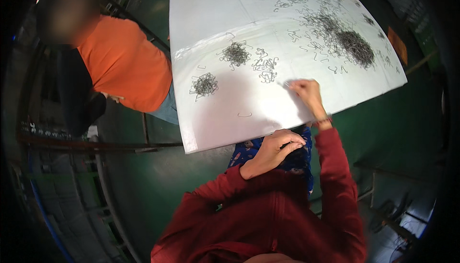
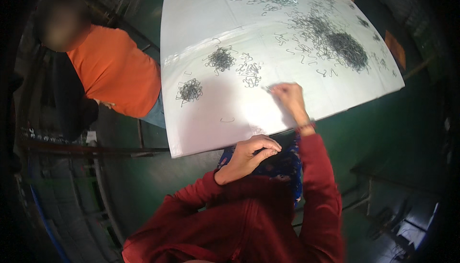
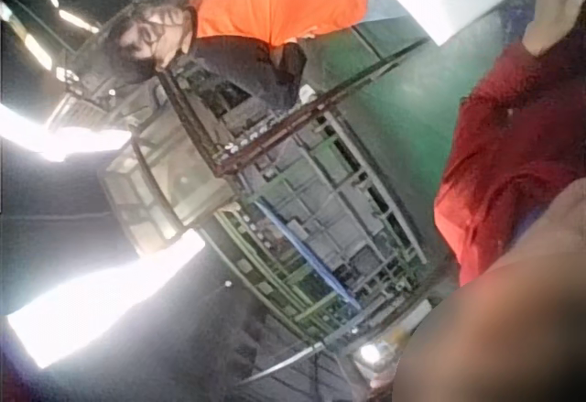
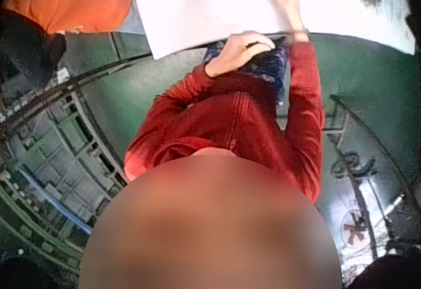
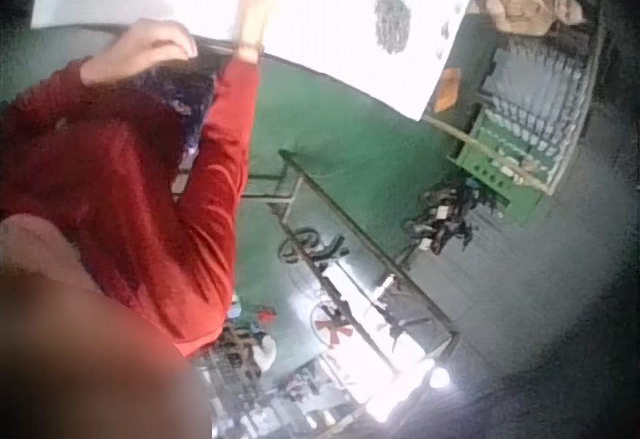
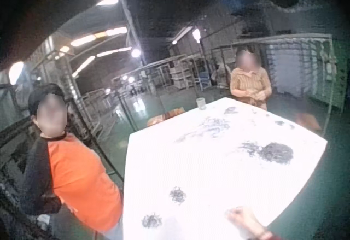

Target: The person repeatedly picks small metal hooks from a white table surface, links them together by hand to form a chain, and places the chain onto a hanging rack. Another person in an orange shirt works alongside at the same table.

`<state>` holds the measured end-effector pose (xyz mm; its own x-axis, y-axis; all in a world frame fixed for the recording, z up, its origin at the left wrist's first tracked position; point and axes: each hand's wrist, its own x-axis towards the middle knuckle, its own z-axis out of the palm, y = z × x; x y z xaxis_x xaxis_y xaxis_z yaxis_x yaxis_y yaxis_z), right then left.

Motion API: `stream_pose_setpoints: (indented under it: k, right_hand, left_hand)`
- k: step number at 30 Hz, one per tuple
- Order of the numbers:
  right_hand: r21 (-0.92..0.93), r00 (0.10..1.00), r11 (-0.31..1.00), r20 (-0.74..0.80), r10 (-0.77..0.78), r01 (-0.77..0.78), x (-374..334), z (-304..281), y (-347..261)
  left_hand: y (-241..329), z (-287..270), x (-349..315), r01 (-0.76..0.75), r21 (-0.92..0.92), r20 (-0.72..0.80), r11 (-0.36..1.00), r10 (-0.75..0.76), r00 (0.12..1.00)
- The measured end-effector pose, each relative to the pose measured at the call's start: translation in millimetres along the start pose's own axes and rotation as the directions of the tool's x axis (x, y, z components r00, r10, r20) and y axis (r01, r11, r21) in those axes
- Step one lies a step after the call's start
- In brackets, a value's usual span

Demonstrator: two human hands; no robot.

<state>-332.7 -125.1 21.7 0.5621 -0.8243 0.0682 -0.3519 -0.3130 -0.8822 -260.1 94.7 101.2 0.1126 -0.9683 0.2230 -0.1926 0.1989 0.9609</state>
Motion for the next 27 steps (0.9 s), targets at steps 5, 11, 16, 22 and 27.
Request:
stream_pose_setpoints:
  k: [5,11,16,22,27]
  right_hand:
    - [0.187,0.978,0.96,0.027,0.207,-0.209,-82.5,-46.8,-50.2]
    - [0.27,0.998,0.961,0.019,0.064,-0.067,-145.6,-66.4,-103.3]
    - [0.126,0.999,0.992,-0.052,-0.008,0.014,-151.3,-61.1,-116.2]
    - [-0.255,0.974,0.949,-0.08,-0.211,0.184,-146.2,-58.9,-121.4]
    - [-0.179,0.978,0.97,-0.098,-0.182,0.163,-140.8,-59.1,-130.3]
  left_hand:
    - [-13.0,5.8,3.8,0.037,-0.001,-0.032,0.999,-0.037,0.999]
    - [-19.6,7.3,11.0,0.075,-0.178,-0.126,0.981,-0.098,0.987]
    - [-14.6,10.3,20.6,0.043,-0.166,-0.09,0.985,-0.058,0.994]
    - [-15.1,-0.5,22.1,0.043,-0.048,-0.051,0.998,-0.046,0.998]
    - [-13.8,-8.9,30.1,-0.042,0.036,0.003,0.998,0.042,0.999]
